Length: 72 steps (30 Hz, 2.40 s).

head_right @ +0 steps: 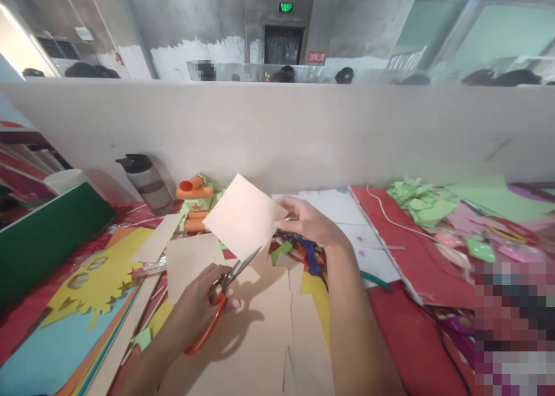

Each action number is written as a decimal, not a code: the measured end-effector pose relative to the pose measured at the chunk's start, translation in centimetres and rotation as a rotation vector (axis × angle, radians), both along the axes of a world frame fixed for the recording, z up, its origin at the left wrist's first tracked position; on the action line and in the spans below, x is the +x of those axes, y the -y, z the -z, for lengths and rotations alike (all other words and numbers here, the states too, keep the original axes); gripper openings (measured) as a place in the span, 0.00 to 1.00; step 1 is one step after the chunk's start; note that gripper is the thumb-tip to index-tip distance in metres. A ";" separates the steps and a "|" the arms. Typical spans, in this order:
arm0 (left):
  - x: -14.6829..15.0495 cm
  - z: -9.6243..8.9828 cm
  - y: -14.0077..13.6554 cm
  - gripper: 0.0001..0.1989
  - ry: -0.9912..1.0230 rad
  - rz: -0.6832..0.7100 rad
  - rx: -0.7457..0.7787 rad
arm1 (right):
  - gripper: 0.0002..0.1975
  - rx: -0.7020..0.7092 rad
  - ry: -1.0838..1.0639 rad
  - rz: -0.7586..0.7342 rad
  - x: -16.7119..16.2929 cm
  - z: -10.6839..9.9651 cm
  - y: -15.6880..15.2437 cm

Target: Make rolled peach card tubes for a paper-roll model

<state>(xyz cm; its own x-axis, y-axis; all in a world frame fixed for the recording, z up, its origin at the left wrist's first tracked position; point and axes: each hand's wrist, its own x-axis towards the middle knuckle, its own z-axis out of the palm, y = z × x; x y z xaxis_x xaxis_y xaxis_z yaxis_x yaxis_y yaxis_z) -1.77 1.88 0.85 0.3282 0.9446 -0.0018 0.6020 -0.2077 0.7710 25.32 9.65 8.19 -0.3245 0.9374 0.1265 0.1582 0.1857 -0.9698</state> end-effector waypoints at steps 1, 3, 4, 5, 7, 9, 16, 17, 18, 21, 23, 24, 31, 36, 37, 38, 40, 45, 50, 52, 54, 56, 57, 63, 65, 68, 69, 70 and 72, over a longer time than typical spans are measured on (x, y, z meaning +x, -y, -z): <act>-0.1 0.1 0.0 0.10 -0.016 0.011 0.003 | 0.13 0.012 0.038 -0.038 0.2 -0.2 0.1; -0.2 0.3 -0.1 0.12 -0.052 0.032 0.012 | 0.09 0.015 0.097 -0.092 0.6 -0.4 0.3; -0.2 0.4 -0.1 0.12 -0.071 0.043 0.017 | 0.09 0.008 0.112 -0.108 0.7 -0.5 0.3; -0.2 0.4 -0.2 0.13 -0.091 0.054 0.022 | 0.10 -0.007 0.118 -0.120 0.8 -0.5 0.3; -0.2 0.6 -0.2 0.12 -0.134 0.065 0.030 | 0.11 -0.045 0.122 -0.129 0.9 -0.2 0.2; -0.2 0.7 -0.2 0.12 -0.169 0.066 0.043 | 0.11 -0.081 0.120 -0.116 0.9 0.2 0.0; -0.4 1.2 -0.3 0.15 -0.254 0.095 0.129 | 0.11 -0.096 0.066 -0.060 0.8 1.9 -0.9; -0.5 1.3 -0.3 0.15 -0.266 0.096 0.130 | 0.13 -0.069 0.052 -0.075 0.9 2.0 -0.9; -0.5 1.3 -0.3 0.14 -0.275 0.098 0.129 | 0.13 -0.043 0.041 -0.093 0.9 2.0 -1.0; -0.6 1.1 -0.4 0.15 -0.288 0.101 0.122 | 0.09 -0.025 0.044 -0.144 1.1 2.0 -0.9; -0.5 1.0 -0.3 0.15 -0.283 0.103 0.111 | 0.08 -0.049 0.053 -0.162 1.3 2.0 -0.8; -0.5 0.9 -0.3 0.15 -0.280 0.101 0.103 | 0.08 -0.056 0.048 -0.163 1.3 2.1 -0.8; 0.1 -0.2 -0.1 0.12 -0.135 0.079 -0.035 | 0.15 0.063 0.047 -0.088 0.8 2.0 -0.8; 0.5 -1.1 0.1 0.09 -0.024 0.086 -0.154 | 0.14 -0.010 0.157 -0.054 0.7 1.6 -0.8; 0.5 -1.2 0.2 0.10 -0.008 0.096 -0.184 | 0.14 -0.025 0.176 -0.051 0.6 1.6 -0.8; 0.4 -1.3 0.2 0.11 0.012 0.113 -0.208 | 0.14 -0.033 0.191 -0.050 0.6 1.6 -0.8; 0.3 -1.4 0.3 0.14 0.061 0.158 -0.256 | 0.14 -0.035 0.201 -0.058 0.6 1.6 -0.8; 0.1 -1.7 0.3 0.19 0.187 0.229 -0.428 | 0.14 -0.038 0.192 -0.078 0.6 1.8 -1.0; -0.1 -1.5 0.1 0.20 0.261 0.240 -0.567 | 0.14 -0.073 0.201 -0.036 0.9 1.8 -1.0; -0.2 -1.3 0.1 0.20 0.280 0.240 -0.553 | 0.13 -0.077 0.215 -0.027 1.0 1.8 -1.1; -0.2 -1.4 0.1 0.18 0.293 0.252 -0.529 | 0.13 -0.078 0.233 -0.021 1.0 1.9 -1.1; -0.2 -1.5 0.2 0.18 0.291 0.257 -0.527 | 0.12 -0.080 0.240 -0.019 1.0 1.9 -1.1; -0.2 -1.6 0.3 0.18 0.288 0.249 -0.526 | 0.12 -0.080 0.239 -0.024 0.9 1.9 -1.1; -0.6 -1.7 0.0 0.23 0.372 0.296 -0.514 | 0.12 -0.042 0.235 -0.020 1.1 2.1 -1.2; -0.7 -1.6 -0.2 0.26 0.383 0.322 -0.516 | 0.12 -0.030 0.233 -0.013 1.2 2.2 -1.2; -0.5 -1.4 -0.2 0.27 0.384 0.326 -0.549 | 0.12 -0.039 0.212 -0.021 1.3 2.3 -1.3; -0.4 -1.4 -0.1 0.26 0.381 0.323 -0.559 | 0.12 -0.042 0.204 -0.026 1.2 2.3 -1.3; -0.3 -1.5 0.0 0.24 0.376 0.312 -0.565 | 0.12 -0.045 0.197 -0.031 1.1 2.3 -1.3; -0.1 -1.8 0.3 0.19 0.361 0.293 -0.560 | 0.12 -0.050 0.191 -0.037 0.9 2.3 -1.3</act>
